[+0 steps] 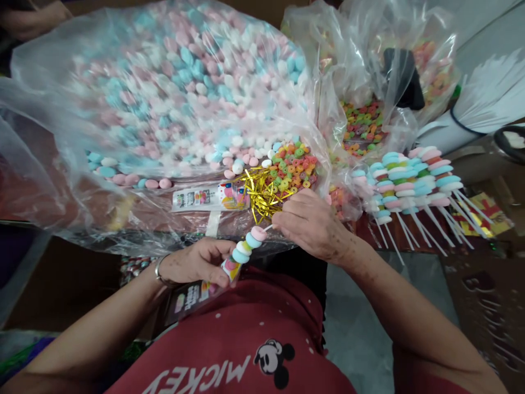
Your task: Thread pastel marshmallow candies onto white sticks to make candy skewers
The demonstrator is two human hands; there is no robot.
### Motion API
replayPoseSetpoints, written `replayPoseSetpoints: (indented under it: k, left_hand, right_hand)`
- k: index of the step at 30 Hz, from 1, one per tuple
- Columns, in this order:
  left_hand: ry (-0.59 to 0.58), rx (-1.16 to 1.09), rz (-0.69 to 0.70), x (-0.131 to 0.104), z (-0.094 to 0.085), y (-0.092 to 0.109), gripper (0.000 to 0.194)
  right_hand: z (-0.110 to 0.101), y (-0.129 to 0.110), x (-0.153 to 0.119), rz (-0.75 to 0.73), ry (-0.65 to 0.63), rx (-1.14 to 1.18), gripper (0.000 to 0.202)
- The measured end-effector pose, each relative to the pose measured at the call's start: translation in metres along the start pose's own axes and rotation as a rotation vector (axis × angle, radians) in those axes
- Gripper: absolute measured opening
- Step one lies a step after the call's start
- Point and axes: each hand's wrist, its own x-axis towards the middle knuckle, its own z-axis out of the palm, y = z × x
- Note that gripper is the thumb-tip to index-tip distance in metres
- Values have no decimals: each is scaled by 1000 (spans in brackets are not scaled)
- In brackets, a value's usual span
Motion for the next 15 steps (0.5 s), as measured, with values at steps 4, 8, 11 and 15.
replayPoseSetpoints:
  k: [4,8,11,15]
  left_hand:
    - [-111,3,-80,0,-3,-3,42]
    - [-183,23,-146,-1,-10,2,41]
    - [-112,37,-122,-4,-12,6,43]
    - [149,61,11,-4,-9,3,49]
  right_hand:
    - [3,0,-1,-73,6,-3,15]
    - [3,-1,0,-97,-1,4,16]
    - [1,-3,-1,-90,11,-7,17]
    - [-1,-12,-4,-44,14,-48,17]
